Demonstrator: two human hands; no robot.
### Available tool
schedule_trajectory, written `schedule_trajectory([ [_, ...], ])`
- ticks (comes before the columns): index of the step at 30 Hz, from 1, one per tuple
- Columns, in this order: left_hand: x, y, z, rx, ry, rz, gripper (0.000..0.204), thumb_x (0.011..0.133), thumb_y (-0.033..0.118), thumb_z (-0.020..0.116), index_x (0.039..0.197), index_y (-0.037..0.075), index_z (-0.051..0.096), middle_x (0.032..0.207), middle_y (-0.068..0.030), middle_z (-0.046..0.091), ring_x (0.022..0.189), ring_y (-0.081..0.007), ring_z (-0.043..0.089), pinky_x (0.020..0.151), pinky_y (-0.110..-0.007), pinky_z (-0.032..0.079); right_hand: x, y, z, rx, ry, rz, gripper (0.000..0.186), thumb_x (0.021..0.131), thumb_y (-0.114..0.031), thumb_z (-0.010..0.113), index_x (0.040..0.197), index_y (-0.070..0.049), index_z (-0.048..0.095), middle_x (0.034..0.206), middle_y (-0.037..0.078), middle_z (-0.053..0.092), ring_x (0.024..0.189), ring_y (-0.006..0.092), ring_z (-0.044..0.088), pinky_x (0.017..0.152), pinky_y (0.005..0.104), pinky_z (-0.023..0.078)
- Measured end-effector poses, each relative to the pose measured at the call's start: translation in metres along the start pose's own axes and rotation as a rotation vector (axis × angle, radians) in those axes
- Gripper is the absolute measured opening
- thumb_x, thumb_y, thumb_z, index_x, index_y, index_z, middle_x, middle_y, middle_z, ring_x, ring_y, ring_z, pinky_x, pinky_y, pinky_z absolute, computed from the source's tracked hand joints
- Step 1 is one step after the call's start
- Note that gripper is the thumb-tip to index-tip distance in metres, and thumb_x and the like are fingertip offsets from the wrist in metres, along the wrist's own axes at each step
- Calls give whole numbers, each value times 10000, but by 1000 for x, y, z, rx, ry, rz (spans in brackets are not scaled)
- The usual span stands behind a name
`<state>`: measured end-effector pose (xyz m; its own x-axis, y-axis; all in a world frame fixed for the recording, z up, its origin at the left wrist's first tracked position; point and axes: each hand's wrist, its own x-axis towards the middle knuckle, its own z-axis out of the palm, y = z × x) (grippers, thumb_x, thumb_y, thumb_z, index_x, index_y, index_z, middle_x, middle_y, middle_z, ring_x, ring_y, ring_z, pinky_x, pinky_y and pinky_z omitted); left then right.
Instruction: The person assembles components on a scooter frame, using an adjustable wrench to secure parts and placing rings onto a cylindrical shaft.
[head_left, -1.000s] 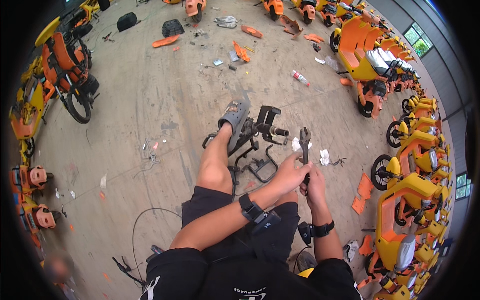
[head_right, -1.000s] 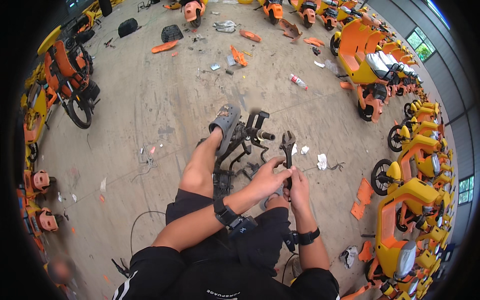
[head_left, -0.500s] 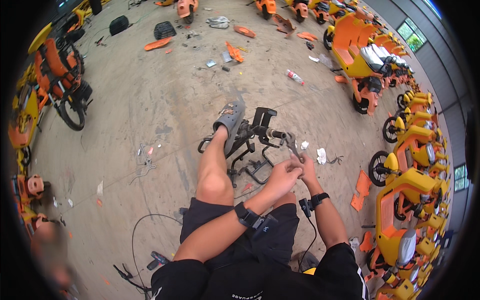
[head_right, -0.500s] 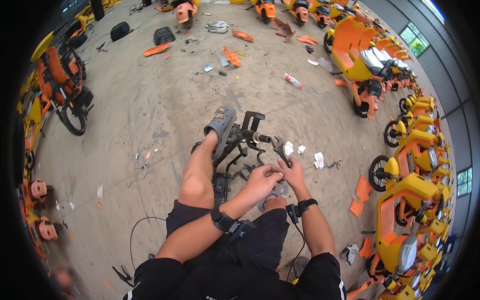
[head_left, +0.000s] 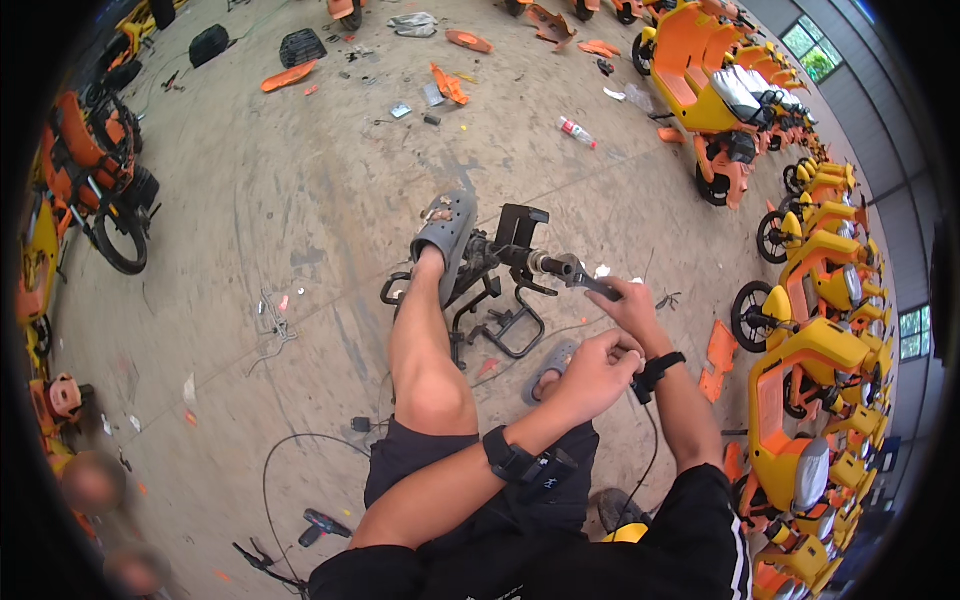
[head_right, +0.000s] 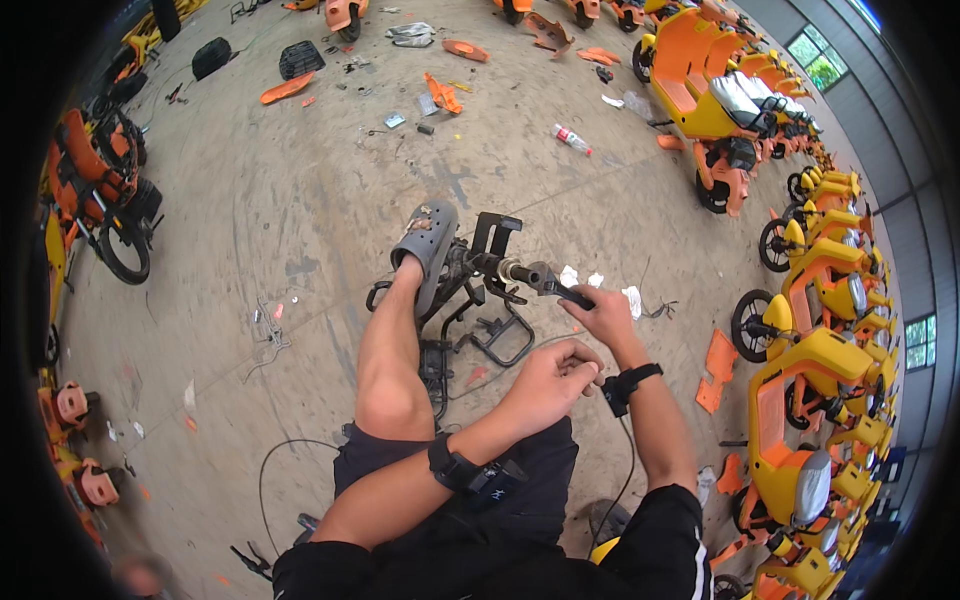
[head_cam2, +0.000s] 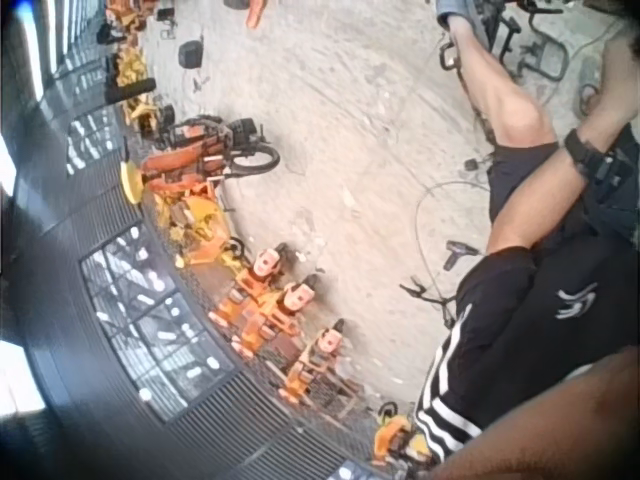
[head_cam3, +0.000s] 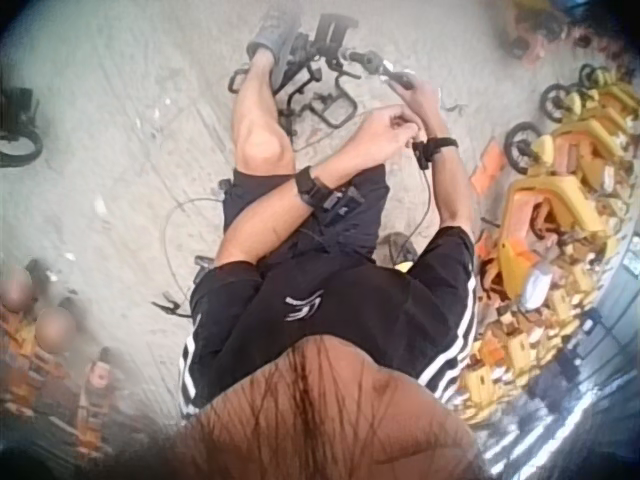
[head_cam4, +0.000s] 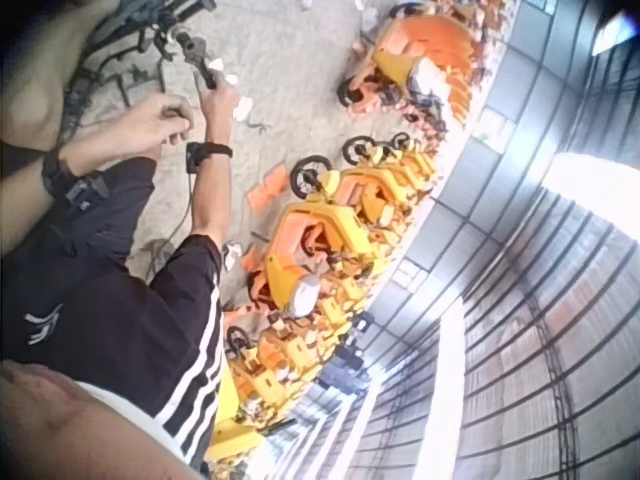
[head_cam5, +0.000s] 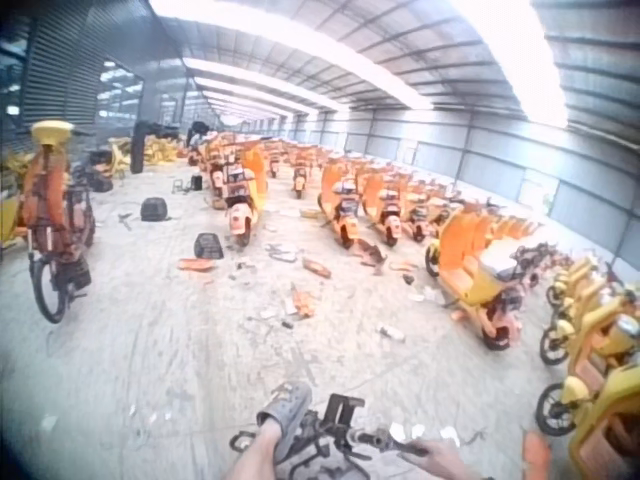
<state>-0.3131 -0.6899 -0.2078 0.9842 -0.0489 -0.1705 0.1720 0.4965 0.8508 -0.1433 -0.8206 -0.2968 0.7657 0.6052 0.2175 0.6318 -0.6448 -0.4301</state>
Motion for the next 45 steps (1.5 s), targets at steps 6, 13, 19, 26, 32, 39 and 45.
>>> schedule_trajectory([
  [6, 0, -2, -6, -60, 25, 3, 120, 918, 66, 530, 971, -12, 605, 843, -64, 652, 713, -103, 591, 633, -246, 478, 13, -11, 3, 59, -75, 65, 309, 734, -322, 773, 921, -80, 722, 702, 153, 659, 612, 288, 633, 585, 367, 499],
  [13, -7, 1, -7, -49, 195, -66, 157, 921, 100, 535, 1026, -3, 589, 836, -53, 654, 667, -120, 589, 613, -245, 470, -71, -44, 23, 741, 97, 556, 324, 870, -263, 673, 970, 40, 624, 704, 84, 639, 516, 120, 559, 464, 268, 431],
  [19, -15, -15, -21, 82, 352, -194, 383, 934, 158, 526, 1268, -25, 487, 1099, -111, 624, 951, -180, 593, 763, -305, 478, -135, -115, -22, 1051, 193, 772, 419, 959, -380, 545, 803, 3, 606, 531, 22, 517, 431, 86, 449, 409, 256, 319],
  [26, -66, 2, 0, 5, 57, -284, 486, 926, 127, 527, 1338, -92, 389, 1228, -179, 552, 1126, -250, 567, 909, -388, 485, -164, -161, -38, 1060, 393, 635, 433, 938, -353, 589, 722, 20, 632, 517, 22, 546, 463, 83, 488, 445, 253, 367],
  [32, -111, 22, 26, -126, 108, -174, 669, 883, 63, 536, 1428, -122, 194, 1300, -239, 490, 1208, -295, 514, 1042, -401, 402, -168, -173, -38, 904, 352, 559, 393, 920, -273, 617, 669, 28, 587, 513, 20, 514, 462, 74, 462, 441, 254, 344],
  [39, -128, 2, -2, -289, 145, -143, 591, 888, 76, 517, 1410, -87, 292, 1267, -225, 528, 1164, -277, 540, 1034, -406, 402, -176, -200, -38, 1146, 241, 607, 400, 962, -307, 559, 737, 20, 607, 561, -19, 478, 514, 55, 406, 473, 231, 312],
  [45, -136, -16, -25, -218, 117, -106, 550, 925, 145, 486, 1399, -79, 319, 1255, -225, 538, 1172, -300, 532, 1022, -441, 402, -183, -202, -24, 1237, 152, 679, 446, 961, -369, 551, 745, 17, 608, 575, -21, 475, 540, 53, 415, 487, 233, 321],
])
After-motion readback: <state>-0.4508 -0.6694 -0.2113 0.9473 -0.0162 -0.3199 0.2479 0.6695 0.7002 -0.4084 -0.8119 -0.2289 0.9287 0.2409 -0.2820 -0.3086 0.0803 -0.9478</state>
